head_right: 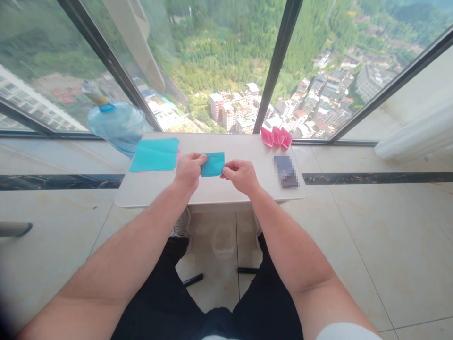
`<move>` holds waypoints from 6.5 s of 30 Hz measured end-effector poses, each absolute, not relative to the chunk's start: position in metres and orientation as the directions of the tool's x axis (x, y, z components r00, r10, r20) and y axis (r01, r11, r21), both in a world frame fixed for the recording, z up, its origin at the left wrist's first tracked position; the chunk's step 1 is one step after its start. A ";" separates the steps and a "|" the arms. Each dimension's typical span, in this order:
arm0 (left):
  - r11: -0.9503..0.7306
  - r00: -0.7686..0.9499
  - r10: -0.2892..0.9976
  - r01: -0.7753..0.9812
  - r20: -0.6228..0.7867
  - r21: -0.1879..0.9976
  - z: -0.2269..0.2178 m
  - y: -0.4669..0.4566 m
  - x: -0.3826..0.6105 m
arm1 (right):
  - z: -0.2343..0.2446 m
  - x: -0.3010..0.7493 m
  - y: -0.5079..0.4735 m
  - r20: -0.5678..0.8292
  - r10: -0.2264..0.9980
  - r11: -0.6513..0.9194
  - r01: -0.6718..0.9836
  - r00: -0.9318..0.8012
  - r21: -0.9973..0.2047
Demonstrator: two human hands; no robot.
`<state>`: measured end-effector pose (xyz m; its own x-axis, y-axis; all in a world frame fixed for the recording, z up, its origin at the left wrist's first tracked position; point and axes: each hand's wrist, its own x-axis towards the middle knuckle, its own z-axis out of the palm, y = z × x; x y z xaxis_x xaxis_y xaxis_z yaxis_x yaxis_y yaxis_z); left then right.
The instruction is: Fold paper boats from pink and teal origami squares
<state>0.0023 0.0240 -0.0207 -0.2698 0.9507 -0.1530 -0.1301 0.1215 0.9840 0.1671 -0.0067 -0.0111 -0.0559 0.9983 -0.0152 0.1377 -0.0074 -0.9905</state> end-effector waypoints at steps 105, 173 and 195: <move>0.122 -0.354 0.860 -0.556 -0.367 0.822 -0.014 0.012 0.022 | -0.029 0.120 -0.017 -0.271 0.959 -0.281 -0.159 -0.084 -0.946; 0.118 -0.316 0.930 -0.223 -0.186 0.968 -0.015 0.021 0.005 | -0.021 0.154 -0.003 -0.279 0.953 -0.292 -0.117 -0.115 -0.949; -0.107 0.024 0.994 0.128 0.105 0.986 -0.004 0.004 -0.003 | -0.016 0.181 0.009 0.098 0.990 0.093 0.053 0.103 -0.994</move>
<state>-0.0030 0.0036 -0.0040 0.0237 0.9942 0.1053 0.1277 -0.1075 0.9860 0.1815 0.0091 -0.0161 0.1026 0.9899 0.0978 0.0530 0.0928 -0.9943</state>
